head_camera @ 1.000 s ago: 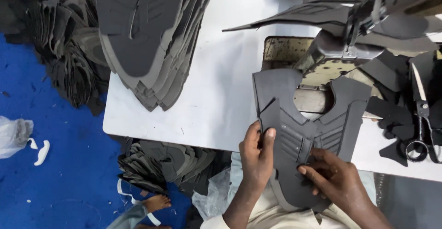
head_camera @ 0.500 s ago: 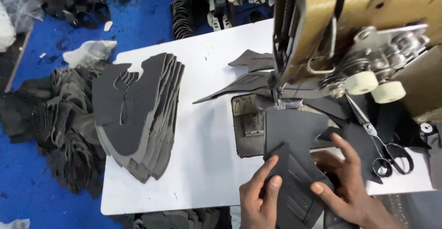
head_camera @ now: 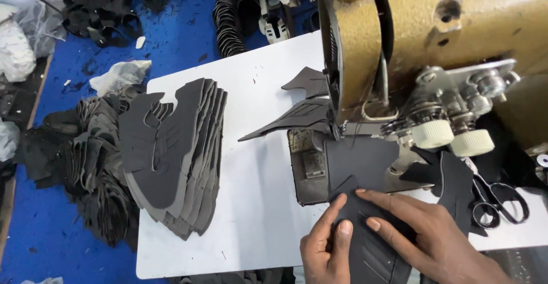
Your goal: The person operates a sewing machine to stitch grey shoe parts, guiding the material under the needle. They then use scissors to cut the thread and trim the edges of the finished pieces before repeating the process with additional parts.
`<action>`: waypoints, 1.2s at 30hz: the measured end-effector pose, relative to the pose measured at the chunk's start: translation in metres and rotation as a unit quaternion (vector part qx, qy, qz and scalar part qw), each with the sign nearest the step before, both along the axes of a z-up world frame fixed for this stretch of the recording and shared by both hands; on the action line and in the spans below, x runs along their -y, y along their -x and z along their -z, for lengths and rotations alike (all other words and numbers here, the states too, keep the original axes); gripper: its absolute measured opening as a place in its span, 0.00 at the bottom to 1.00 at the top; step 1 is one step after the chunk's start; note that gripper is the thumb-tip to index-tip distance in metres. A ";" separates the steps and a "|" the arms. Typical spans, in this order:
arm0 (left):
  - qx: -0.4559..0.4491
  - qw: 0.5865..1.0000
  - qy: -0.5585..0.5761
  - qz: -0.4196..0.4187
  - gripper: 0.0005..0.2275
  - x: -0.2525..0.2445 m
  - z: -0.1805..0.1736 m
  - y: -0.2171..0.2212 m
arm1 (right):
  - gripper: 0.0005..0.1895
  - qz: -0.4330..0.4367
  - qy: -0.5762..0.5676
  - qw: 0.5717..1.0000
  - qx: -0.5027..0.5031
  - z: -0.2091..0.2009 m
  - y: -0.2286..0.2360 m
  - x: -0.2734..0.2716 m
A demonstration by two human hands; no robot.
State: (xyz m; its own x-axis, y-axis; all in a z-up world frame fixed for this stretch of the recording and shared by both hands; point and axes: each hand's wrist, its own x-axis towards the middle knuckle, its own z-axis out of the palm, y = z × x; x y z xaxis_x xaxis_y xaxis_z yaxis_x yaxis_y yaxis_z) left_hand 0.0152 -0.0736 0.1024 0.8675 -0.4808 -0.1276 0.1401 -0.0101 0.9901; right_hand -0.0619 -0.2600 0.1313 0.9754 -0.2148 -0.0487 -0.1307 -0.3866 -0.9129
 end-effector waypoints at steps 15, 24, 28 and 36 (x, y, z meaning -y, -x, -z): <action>-0.024 0.999 -0.030 0.001 0.20 0.014 -0.011 -0.030 | 0.23 0.044 0.073 0.994 0.062 -0.030 -0.038 0.001; -0.014 0.998 -0.060 -0.009 0.19 0.031 -0.028 -0.044 | 0.24 0.055 0.065 0.996 -0.001 -0.029 -0.050 0.014; -0.010 0.998 -0.063 -0.018 0.19 0.038 -0.032 -0.046 | 0.22 0.065 0.065 0.995 0.029 -0.025 -0.056 0.019; 0.002 0.998 -0.050 -0.041 0.18 0.053 -0.034 -0.055 | 0.23 0.086 0.062 0.987 -0.117 -0.025 -0.067 0.028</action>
